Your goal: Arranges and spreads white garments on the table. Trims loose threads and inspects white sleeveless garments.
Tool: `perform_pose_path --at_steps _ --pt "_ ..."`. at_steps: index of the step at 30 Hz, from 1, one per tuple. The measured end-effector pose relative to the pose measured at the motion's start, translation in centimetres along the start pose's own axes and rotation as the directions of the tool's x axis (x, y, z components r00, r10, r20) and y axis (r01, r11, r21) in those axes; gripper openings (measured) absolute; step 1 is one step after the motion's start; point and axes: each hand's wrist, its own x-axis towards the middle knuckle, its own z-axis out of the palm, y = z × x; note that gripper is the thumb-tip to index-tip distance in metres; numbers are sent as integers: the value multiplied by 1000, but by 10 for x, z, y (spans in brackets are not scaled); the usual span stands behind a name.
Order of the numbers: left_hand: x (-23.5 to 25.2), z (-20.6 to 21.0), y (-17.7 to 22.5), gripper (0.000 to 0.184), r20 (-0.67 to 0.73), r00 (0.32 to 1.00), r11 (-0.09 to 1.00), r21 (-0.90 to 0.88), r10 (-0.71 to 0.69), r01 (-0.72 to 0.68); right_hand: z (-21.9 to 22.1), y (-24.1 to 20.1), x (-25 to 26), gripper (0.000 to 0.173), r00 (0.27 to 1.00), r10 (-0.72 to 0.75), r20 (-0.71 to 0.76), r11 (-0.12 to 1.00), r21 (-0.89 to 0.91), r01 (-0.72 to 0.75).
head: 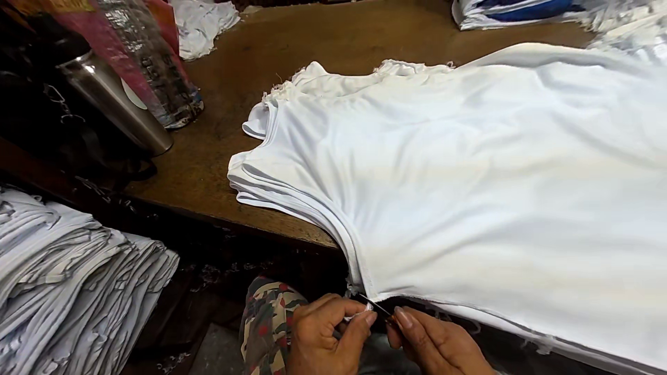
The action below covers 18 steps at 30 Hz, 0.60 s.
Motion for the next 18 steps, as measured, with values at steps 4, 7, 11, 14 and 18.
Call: perform_pose_path --at_steps 4,7,11,14,18 --pt "-1 1 0 11 -15 1000 1000 -26 6 -7 1 0 1 44 1000 3 31 999 53 -5" --pt "-1 -1 0 10 -29 1000 1000 -25 -6 5 3 2 3 46 999 -15 35 1000 16 14" --pt "-3 -1 -2 11 -35 999 1000 5 -22 22 8 4 4 48 999 -49 -16 991 -127 46" --pt "-4 -1 -4 9 -38 998 998 -38 -56 54 7 6 4 49 997 -74 -30 987 -142 69" --pt "-3 -3 -2 9 -24 998 996 -66 -58 57 5 6 3 48 997 -78 16 993 -87 79"
